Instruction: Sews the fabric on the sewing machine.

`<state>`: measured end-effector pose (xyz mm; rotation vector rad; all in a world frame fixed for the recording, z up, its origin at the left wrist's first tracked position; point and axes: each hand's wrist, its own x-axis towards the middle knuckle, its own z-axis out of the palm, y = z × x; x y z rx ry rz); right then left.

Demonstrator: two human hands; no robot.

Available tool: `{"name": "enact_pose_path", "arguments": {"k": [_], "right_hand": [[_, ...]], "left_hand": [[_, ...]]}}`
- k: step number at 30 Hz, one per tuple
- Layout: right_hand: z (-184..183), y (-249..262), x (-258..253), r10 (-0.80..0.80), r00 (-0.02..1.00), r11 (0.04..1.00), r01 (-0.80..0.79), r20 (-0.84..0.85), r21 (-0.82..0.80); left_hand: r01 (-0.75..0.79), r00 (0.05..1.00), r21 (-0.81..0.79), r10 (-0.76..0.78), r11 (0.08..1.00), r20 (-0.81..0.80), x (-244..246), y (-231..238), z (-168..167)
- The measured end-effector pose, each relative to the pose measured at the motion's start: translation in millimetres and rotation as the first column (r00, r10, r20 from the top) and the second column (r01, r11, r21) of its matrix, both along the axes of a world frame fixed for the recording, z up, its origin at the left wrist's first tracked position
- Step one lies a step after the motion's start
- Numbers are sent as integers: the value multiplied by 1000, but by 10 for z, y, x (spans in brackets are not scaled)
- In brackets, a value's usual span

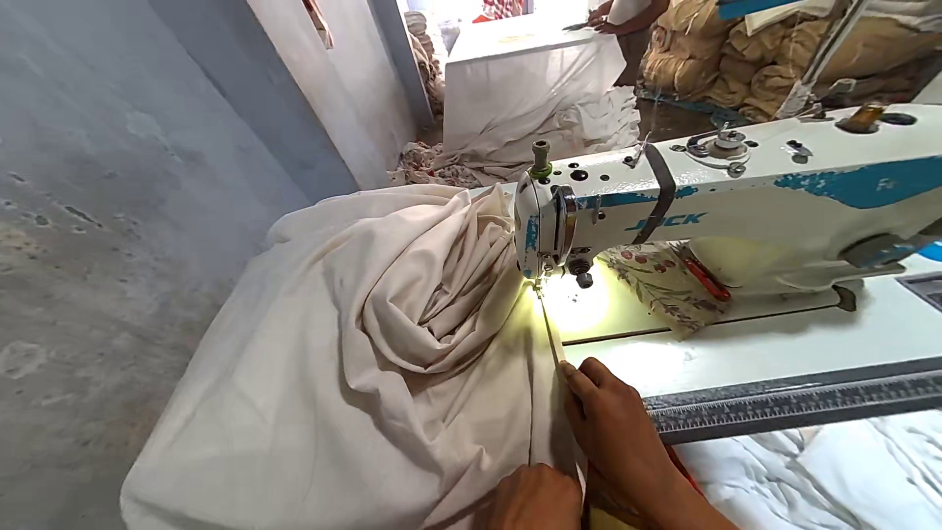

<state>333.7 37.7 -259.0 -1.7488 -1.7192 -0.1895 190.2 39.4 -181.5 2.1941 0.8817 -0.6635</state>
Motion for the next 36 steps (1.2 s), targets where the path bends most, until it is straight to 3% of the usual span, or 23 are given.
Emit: {"name": "enact_pose_path", "arguments": {"k": [20, 23, 28, 36], "right_hand": [[29, -56, -4, 17, 1000, 1000, -18, -21, -24], [22, -60, 1, 18, 1000, 1000, -18, -19, -21], [18, -64, 2, 17, 1000, 1000, -17, -9, -10], [-1, -78, 9, 18, 1000, 1000, -18, -3, 6]], "left_hand": [[-43, 990, -25, 46, 999, 134, -21, -54, -28], [3, 996, -71, 3, 997, 93, -20, -42, -42], [-40, 998, 50, 37, 998, 49, 24, -94, 14], [34, 999, 89, -34, 995, -1, 82, -135, 50]]}}
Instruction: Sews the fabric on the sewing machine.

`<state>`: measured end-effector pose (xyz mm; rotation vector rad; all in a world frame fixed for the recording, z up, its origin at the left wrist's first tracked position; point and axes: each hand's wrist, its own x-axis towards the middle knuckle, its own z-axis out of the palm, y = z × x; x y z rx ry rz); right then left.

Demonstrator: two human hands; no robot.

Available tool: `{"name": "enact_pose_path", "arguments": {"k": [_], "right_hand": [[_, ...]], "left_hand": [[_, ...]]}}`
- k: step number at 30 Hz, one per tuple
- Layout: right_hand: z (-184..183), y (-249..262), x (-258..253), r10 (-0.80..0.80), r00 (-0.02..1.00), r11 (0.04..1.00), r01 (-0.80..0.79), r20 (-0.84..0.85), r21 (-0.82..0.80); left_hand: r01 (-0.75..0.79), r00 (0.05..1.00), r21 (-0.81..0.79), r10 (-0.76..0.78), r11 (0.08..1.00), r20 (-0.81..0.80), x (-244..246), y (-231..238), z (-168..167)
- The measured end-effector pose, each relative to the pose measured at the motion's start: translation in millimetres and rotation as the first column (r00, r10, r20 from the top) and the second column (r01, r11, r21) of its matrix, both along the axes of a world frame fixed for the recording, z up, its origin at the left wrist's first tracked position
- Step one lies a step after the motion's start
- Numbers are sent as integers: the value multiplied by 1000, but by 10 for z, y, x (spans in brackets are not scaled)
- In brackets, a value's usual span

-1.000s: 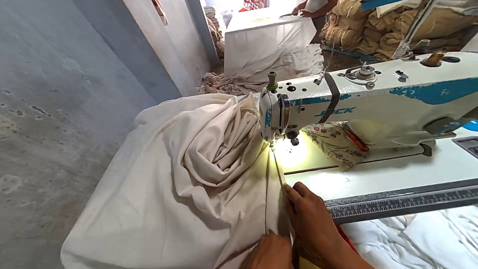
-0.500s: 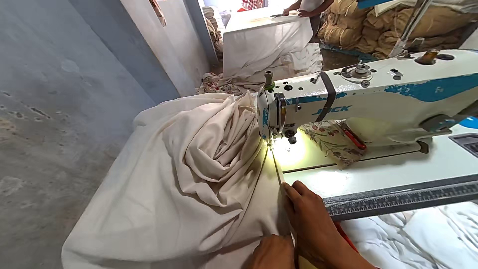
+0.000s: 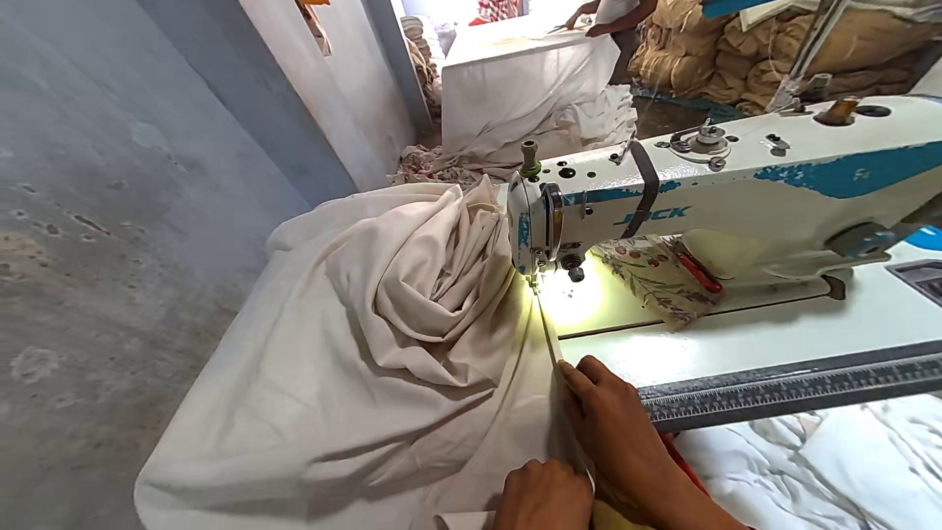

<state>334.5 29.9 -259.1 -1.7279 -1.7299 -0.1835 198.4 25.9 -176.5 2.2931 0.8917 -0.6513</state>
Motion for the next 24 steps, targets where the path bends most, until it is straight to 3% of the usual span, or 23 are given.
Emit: {"name": "enact_pose_path", "arguments": {"k": [12, 17, 20, 22, 24], "right_hand": [[-5, -22, -22, -4, 1000, 1000, 4, -3, 2], [-11, -43, -32, -14, 1000, 1000, 14, 6, 8], [-13, -51, -40, -16, 1000, 1000, 15, 19, 18], [10, -59, -44, -9, 1000, 1000, 9, 28, -3], [45, -68, -48, -1, 1000, 999, 2, 23, -34]], "left_hand": [[-44, 999, 138, 41, 989, 24, 7, -42, -4], [-64, 995, 266, 42, 962, 87, 15, -58, -40], [-179, 972, 375, 106, 910, 208, -15, -44, -138], [-315, 946, 366, 260, 876, 192, -69, 62, -101], [-467, 882, 422, 377, 777, 281, -263, 255, -158]]}}
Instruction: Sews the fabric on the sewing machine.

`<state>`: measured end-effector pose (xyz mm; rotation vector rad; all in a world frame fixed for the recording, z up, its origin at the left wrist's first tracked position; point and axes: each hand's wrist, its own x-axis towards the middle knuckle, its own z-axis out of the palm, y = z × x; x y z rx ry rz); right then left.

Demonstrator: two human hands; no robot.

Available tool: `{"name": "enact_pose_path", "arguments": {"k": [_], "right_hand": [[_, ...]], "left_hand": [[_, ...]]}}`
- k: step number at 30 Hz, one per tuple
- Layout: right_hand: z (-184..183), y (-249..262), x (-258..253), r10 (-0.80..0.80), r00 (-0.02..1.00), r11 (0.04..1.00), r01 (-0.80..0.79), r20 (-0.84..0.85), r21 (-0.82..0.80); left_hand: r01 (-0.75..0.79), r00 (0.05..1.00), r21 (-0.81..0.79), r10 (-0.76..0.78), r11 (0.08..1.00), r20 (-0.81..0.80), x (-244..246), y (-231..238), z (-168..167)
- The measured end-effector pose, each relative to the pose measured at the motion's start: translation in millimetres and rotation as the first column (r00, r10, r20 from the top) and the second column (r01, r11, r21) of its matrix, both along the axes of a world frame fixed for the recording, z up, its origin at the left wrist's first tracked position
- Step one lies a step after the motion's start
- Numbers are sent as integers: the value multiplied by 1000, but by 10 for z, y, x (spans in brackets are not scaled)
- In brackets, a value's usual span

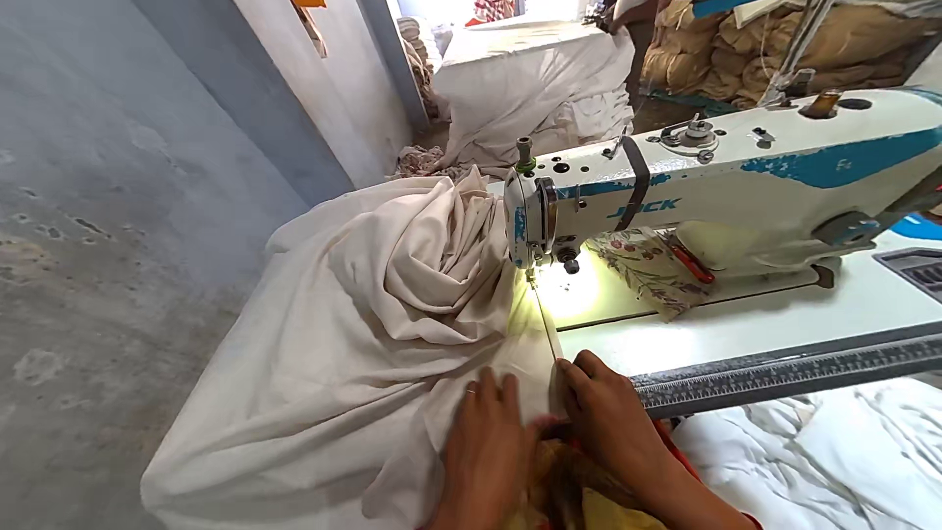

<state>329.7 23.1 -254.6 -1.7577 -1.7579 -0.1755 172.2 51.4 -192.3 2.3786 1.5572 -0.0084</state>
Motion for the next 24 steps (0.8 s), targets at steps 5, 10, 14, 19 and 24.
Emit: {"name": "enact_pose_path", "arguments": {"k": [5, 10, 14, 19, 24], "right_hand": [[53, 16, 30, 17, 996, 994, -27, -92, -106], [68, 78, 182, 138, 966, 980, -165, -217, -109], [7, 178, 453, 331, 943, 940, -333, -44, -73], [-17, 114, 777, 342, 940, 939, -341, 13, -47], [-92, 67, 783, 366, 928, 931, -365, -78, 16]], "left_hand": [[-172, 984, 200, 176, 965, -2, -414, 512, -136], [-55, 886, 614, -246, 787, 394, 5, 291, -627], [33, 840, 628, -362, 778, 405, 23, 324, -904], [354, 783, 610, -581, 709, 222, -210, 438, -826], [389, 752, 637, -629, 665, 197, -194, 386, -765]]}}
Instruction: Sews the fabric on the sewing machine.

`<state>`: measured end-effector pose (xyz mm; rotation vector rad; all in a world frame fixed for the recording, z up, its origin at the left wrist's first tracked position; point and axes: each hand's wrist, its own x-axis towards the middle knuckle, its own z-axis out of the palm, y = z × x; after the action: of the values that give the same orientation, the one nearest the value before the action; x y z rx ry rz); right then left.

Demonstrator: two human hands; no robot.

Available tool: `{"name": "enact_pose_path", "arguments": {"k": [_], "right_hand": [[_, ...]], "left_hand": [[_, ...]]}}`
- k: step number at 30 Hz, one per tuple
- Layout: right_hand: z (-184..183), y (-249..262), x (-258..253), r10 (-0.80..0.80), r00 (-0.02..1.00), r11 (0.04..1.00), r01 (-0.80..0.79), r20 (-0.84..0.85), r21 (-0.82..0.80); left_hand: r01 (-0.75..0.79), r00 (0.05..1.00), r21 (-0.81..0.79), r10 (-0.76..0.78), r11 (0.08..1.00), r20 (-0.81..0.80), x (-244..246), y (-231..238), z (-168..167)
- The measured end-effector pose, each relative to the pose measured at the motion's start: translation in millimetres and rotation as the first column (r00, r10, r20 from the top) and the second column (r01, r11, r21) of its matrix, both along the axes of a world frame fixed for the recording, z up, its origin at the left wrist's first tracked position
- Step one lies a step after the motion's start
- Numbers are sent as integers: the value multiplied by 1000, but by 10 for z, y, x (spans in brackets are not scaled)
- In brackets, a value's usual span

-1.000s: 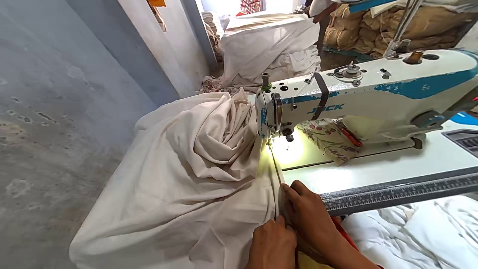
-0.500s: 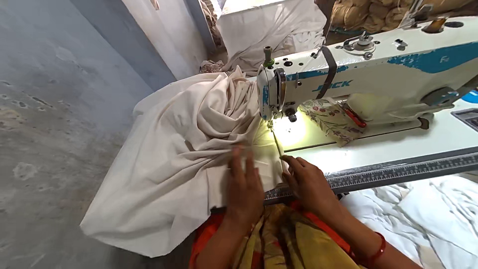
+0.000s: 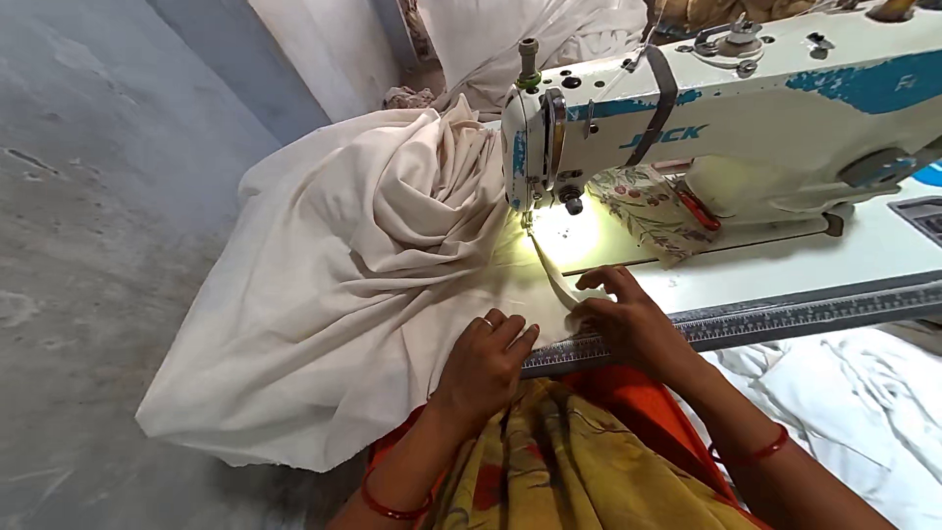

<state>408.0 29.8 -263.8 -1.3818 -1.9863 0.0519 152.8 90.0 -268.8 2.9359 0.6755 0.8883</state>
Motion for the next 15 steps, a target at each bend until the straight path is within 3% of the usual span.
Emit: {"name": "enact_pose_path", "arguments": {"k": [5, 8, 11, 15], "right_hand": [[-7, -16, 5, -94, 993, 994, 90, -74, -54], [59, 31, -87, -177, 984, 973, 171, -25, -157], [94, 92, -174, -251, 967, 940, 255, 45, -228], [66, 97, -150, -197, 980, 975, 195, -13, -105]], "left_hand": [[-306, 935, -167, 329, 937, 132, 124, -193, -78], [-364, 896, -220, 405, 905, 181, 175, -186, -90], [-428, 871, -291, 476, 856, 120, 214, -165, -36], [-482, 847, -295, 525, 825, 84, 254, -152, 4]]}}
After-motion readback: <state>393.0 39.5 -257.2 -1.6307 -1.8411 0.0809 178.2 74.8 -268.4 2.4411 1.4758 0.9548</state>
